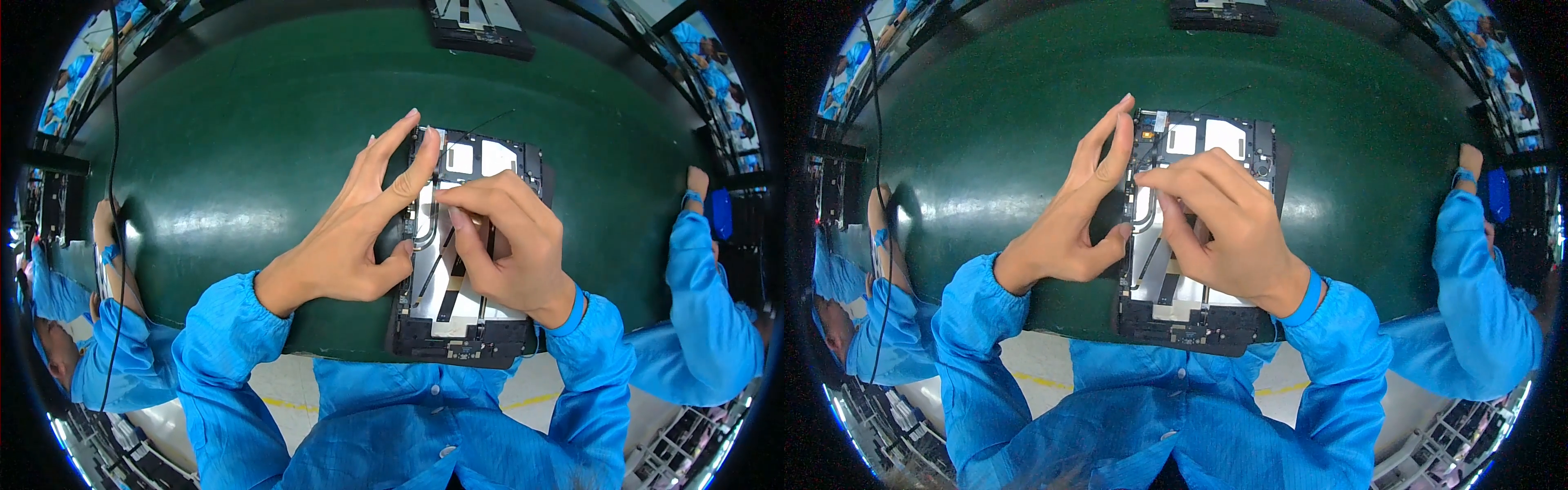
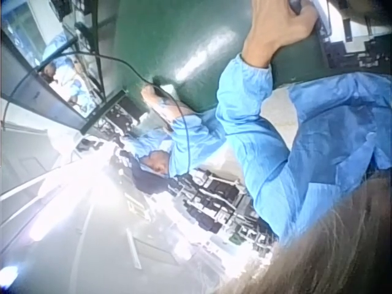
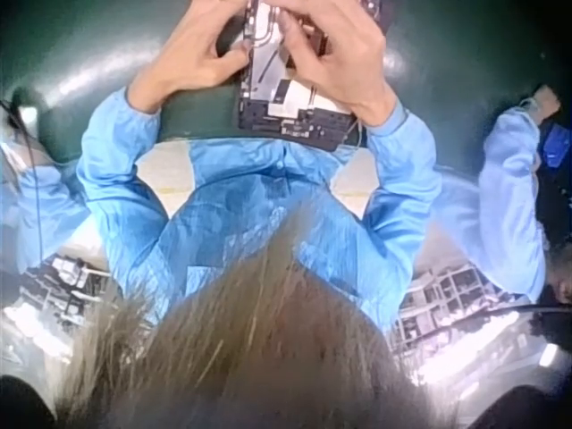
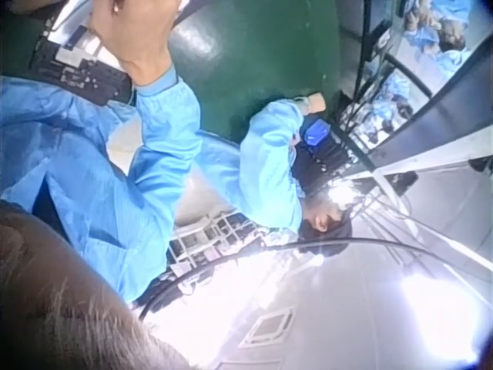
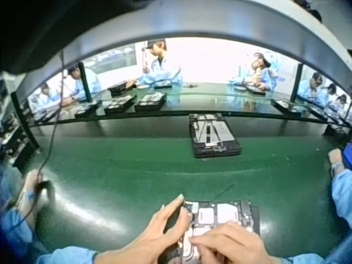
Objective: The person connects ribbon cables and presses adhesive tape onto electronic tablet components by hand, taking each device from the conveyor belt and sliding it forward along the line.
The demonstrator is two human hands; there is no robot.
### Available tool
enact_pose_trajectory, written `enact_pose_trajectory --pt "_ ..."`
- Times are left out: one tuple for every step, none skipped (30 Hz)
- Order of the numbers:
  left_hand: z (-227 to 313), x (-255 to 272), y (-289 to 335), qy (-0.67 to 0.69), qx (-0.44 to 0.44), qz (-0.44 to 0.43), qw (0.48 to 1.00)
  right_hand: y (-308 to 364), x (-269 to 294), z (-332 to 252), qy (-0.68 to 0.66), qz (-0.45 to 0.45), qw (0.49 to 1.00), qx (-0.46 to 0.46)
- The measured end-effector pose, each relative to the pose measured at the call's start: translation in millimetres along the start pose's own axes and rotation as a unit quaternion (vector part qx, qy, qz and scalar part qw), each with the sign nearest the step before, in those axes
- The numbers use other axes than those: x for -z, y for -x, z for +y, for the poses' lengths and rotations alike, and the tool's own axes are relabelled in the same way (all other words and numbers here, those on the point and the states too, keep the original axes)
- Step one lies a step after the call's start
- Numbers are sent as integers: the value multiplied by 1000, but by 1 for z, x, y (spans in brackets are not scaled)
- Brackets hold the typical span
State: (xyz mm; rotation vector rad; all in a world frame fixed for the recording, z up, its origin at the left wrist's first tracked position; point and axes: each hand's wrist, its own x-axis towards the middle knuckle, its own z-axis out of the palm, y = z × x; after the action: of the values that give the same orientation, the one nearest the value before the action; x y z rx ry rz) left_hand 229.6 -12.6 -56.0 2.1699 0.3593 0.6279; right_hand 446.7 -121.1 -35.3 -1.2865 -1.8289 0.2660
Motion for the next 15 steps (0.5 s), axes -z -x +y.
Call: enact_pose_trajectory --pt "-1 0 0 2 -1 0 1000 0 0 -2 -34 15 999 -22" --pt "-2 -1 -1 2 -1 4 1000 -1 0 -3 -69 29 996 -43" --pt "-2 -1 -2 3 -1 9 1000 -1 1 -3 -68 29 996 -43" --pt "-2 -1 -2 3 -2 9 1000 0 2 -1 -93 30 993 -60" --pt "-1 -1 -2 1 1 6 1000 0 2 0 -119 31 989 -77" --pt "-1 -1 -2 -1 4 3 1000 1 0 1 -119 32 989 -77" --pt "0 -1 -2 -2 4 3 1000 2 -3 3 -157 51 982 -93" --pt "-1 -1 -2 -4 3 2 1000 3 -6 4 -196 70 972 -109" --pt "-1 -2 -2 -6 3 1 1000 3 -6 4 -196 71 972 -108" --pt "-1 -2 -2 -7 2 1 1000 3 -5 5 -186 65 975 -100" --pt "-1 -1 -1 -8 6 2 1000 3 -5 6 -176 59 978 -93" --pt "-1 -1 -1 -8 9 2 1000 3 -5 6 -176 60 978 -92" --pt "-1 -1 -1 -9 9 2 1000 2 -4 6 -147 54 985 -70" --pt "-1 -2 -2 -8 8 5 1000 2 -3 5 -117 47 991 -48" --pt "-1 -2 -2 -7 6 8 1000 1 -2 5 -117 48 991 -48"
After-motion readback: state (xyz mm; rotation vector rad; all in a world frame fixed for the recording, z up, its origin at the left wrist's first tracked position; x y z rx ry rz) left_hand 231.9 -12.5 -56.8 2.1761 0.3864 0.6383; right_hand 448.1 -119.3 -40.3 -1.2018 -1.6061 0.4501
